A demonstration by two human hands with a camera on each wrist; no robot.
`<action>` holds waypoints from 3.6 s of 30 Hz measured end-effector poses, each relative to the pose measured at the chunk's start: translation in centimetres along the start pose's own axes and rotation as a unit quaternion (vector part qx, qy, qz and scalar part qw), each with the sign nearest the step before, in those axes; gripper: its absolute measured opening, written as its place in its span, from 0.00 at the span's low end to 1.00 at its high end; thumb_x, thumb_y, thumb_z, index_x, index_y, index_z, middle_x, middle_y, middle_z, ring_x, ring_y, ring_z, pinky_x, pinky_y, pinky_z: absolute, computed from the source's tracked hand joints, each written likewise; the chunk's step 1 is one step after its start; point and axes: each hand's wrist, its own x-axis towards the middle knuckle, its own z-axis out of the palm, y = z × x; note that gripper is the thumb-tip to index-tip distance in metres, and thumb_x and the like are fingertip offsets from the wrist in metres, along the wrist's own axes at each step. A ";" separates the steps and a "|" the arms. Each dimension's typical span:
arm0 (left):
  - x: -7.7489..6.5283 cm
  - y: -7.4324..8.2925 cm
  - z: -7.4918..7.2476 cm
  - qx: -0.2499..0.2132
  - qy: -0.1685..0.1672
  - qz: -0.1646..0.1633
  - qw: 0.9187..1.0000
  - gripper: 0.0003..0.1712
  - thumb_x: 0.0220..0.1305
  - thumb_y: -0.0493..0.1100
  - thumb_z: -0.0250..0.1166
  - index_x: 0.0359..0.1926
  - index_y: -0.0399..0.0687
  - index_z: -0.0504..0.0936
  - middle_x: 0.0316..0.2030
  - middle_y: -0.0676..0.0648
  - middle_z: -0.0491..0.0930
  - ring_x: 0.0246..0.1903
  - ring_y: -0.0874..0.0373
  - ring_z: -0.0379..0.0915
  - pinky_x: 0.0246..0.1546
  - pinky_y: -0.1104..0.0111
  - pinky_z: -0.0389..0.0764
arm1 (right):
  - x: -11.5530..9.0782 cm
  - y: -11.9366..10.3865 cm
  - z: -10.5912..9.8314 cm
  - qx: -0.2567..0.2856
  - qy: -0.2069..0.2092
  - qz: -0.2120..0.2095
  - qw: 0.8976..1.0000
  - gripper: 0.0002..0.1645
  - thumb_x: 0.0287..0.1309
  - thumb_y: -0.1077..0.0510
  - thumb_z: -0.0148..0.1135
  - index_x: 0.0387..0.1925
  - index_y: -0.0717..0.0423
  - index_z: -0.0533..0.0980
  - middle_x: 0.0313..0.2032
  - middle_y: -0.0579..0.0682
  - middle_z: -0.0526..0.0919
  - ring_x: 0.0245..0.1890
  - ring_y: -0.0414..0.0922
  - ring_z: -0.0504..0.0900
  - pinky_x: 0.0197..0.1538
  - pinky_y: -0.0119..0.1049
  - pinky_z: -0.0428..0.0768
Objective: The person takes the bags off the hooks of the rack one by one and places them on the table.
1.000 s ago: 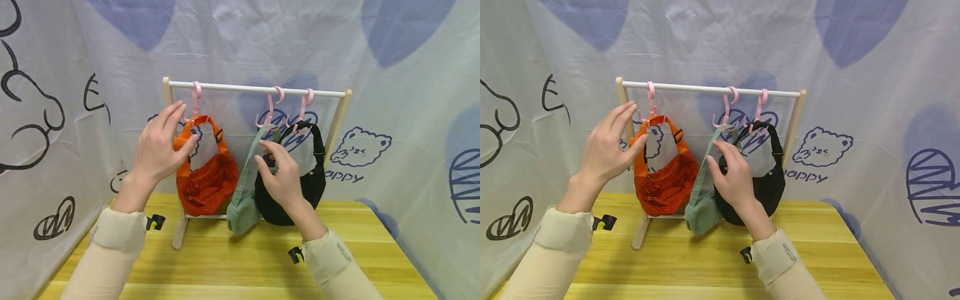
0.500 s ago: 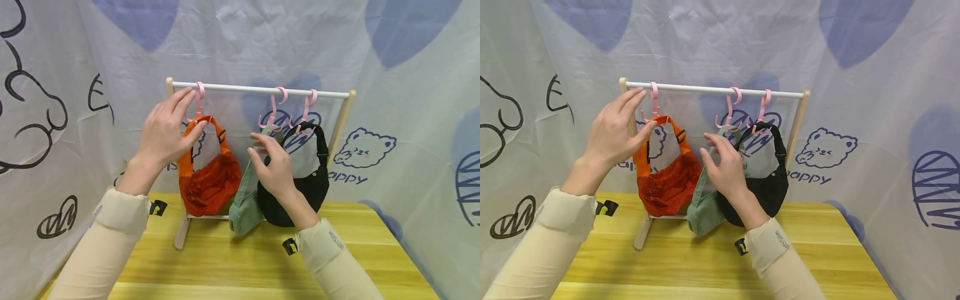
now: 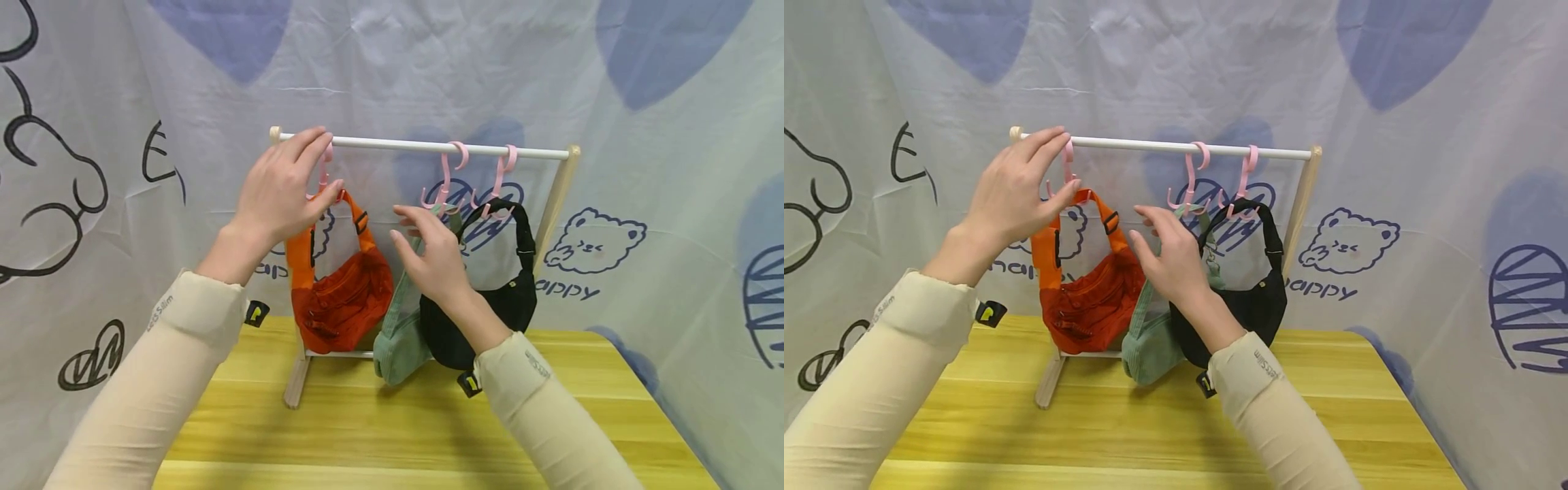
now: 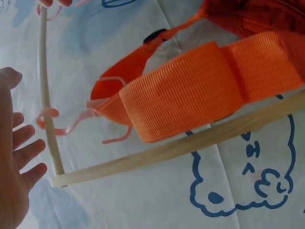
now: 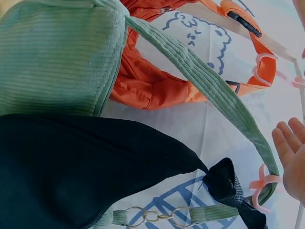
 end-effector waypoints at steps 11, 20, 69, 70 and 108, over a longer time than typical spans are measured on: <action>1.8 -2.2 0.2 0.003 -0.034 -0.004 0.999 0.28 0.74 0.45 0.63 0.70 0.40 0.76 0.67 0.40 0.76 0.66 0.41 0.72 0.72 0.48 0.67 | 1.4 0.3 1.0 -0.022 -0.031 0.015 0.999 0.23 0.72 0.60 0.64 0.64 0.64 0.77 0.58 0.59 0.83 0.55 0.53 0.83 0.57 0.47 0.85; 2.0 -2.8 0.9 -0.009 0.000 0.023 1.000 0.20 0.75 0.40 0.63 0.64 0.40 0.81 0.61 0.40 0.82 0.61 0.42 0.76 0.66 0.50 0.72 | 2.5 0.4 1.7 -0.028 -0.057 0.035 0.997 0.23 0.73 0.59 0.62 0.65 0.62 0.76 0.60 0.58 0.81 0.56 0.52 0.82 0.59 0.45 0.83; 1.6 -2.6 1.9 -0.093 0.056 -0.007 0.994 0.19 0.73 0.38 0.65 0.62 0.41 0.83 0.61 0.42 0.83 0.59 0.42 0.76 0.71 0.54 0.67 | 6.3 2.0 8.1 -0.005 -0.071 0.127 0.989 0.20 0.77 0.64 0.53 0.65 0.60 0.77 0.57 0.57 0.84 0.56 0.51 0.83 0.58 0.42 0.82; 1.7 -2.7 1.9 -0.094 0.056 -0.008 0.994 0.19 0.74 0.38 0.65 0.62 0.41 0.83 0.61 0.42 0.83 0.60 0.42 0.76 0.72 0.54 0.67 | 6.3 2.1 8.1 0.002 -0.065 0.124 0.990 0.20 0.77 0.65 0.53 0.65 0.60 0.77 0.57 0.58 0.84 0.56 0.51 0.83 0.58 0.42 0.82; 1.7 -2.8 1.5 -0.097 0.021 -0.024 0.995 0.19 0.76 0.41 0.62 0.65 0.45 0.81 0.64 0.44 0.80 0.66 0.46 0.73 0.78 0.56 0.56 | 6.7 1.3 8.1 0.070 -0.002 0.223 0.972 0.12 0.71 0.58 0.66 0.53 0.55 0.84 0.46 0.53 0.88 0.45 0.46 0.88 0.45 0.37 0.87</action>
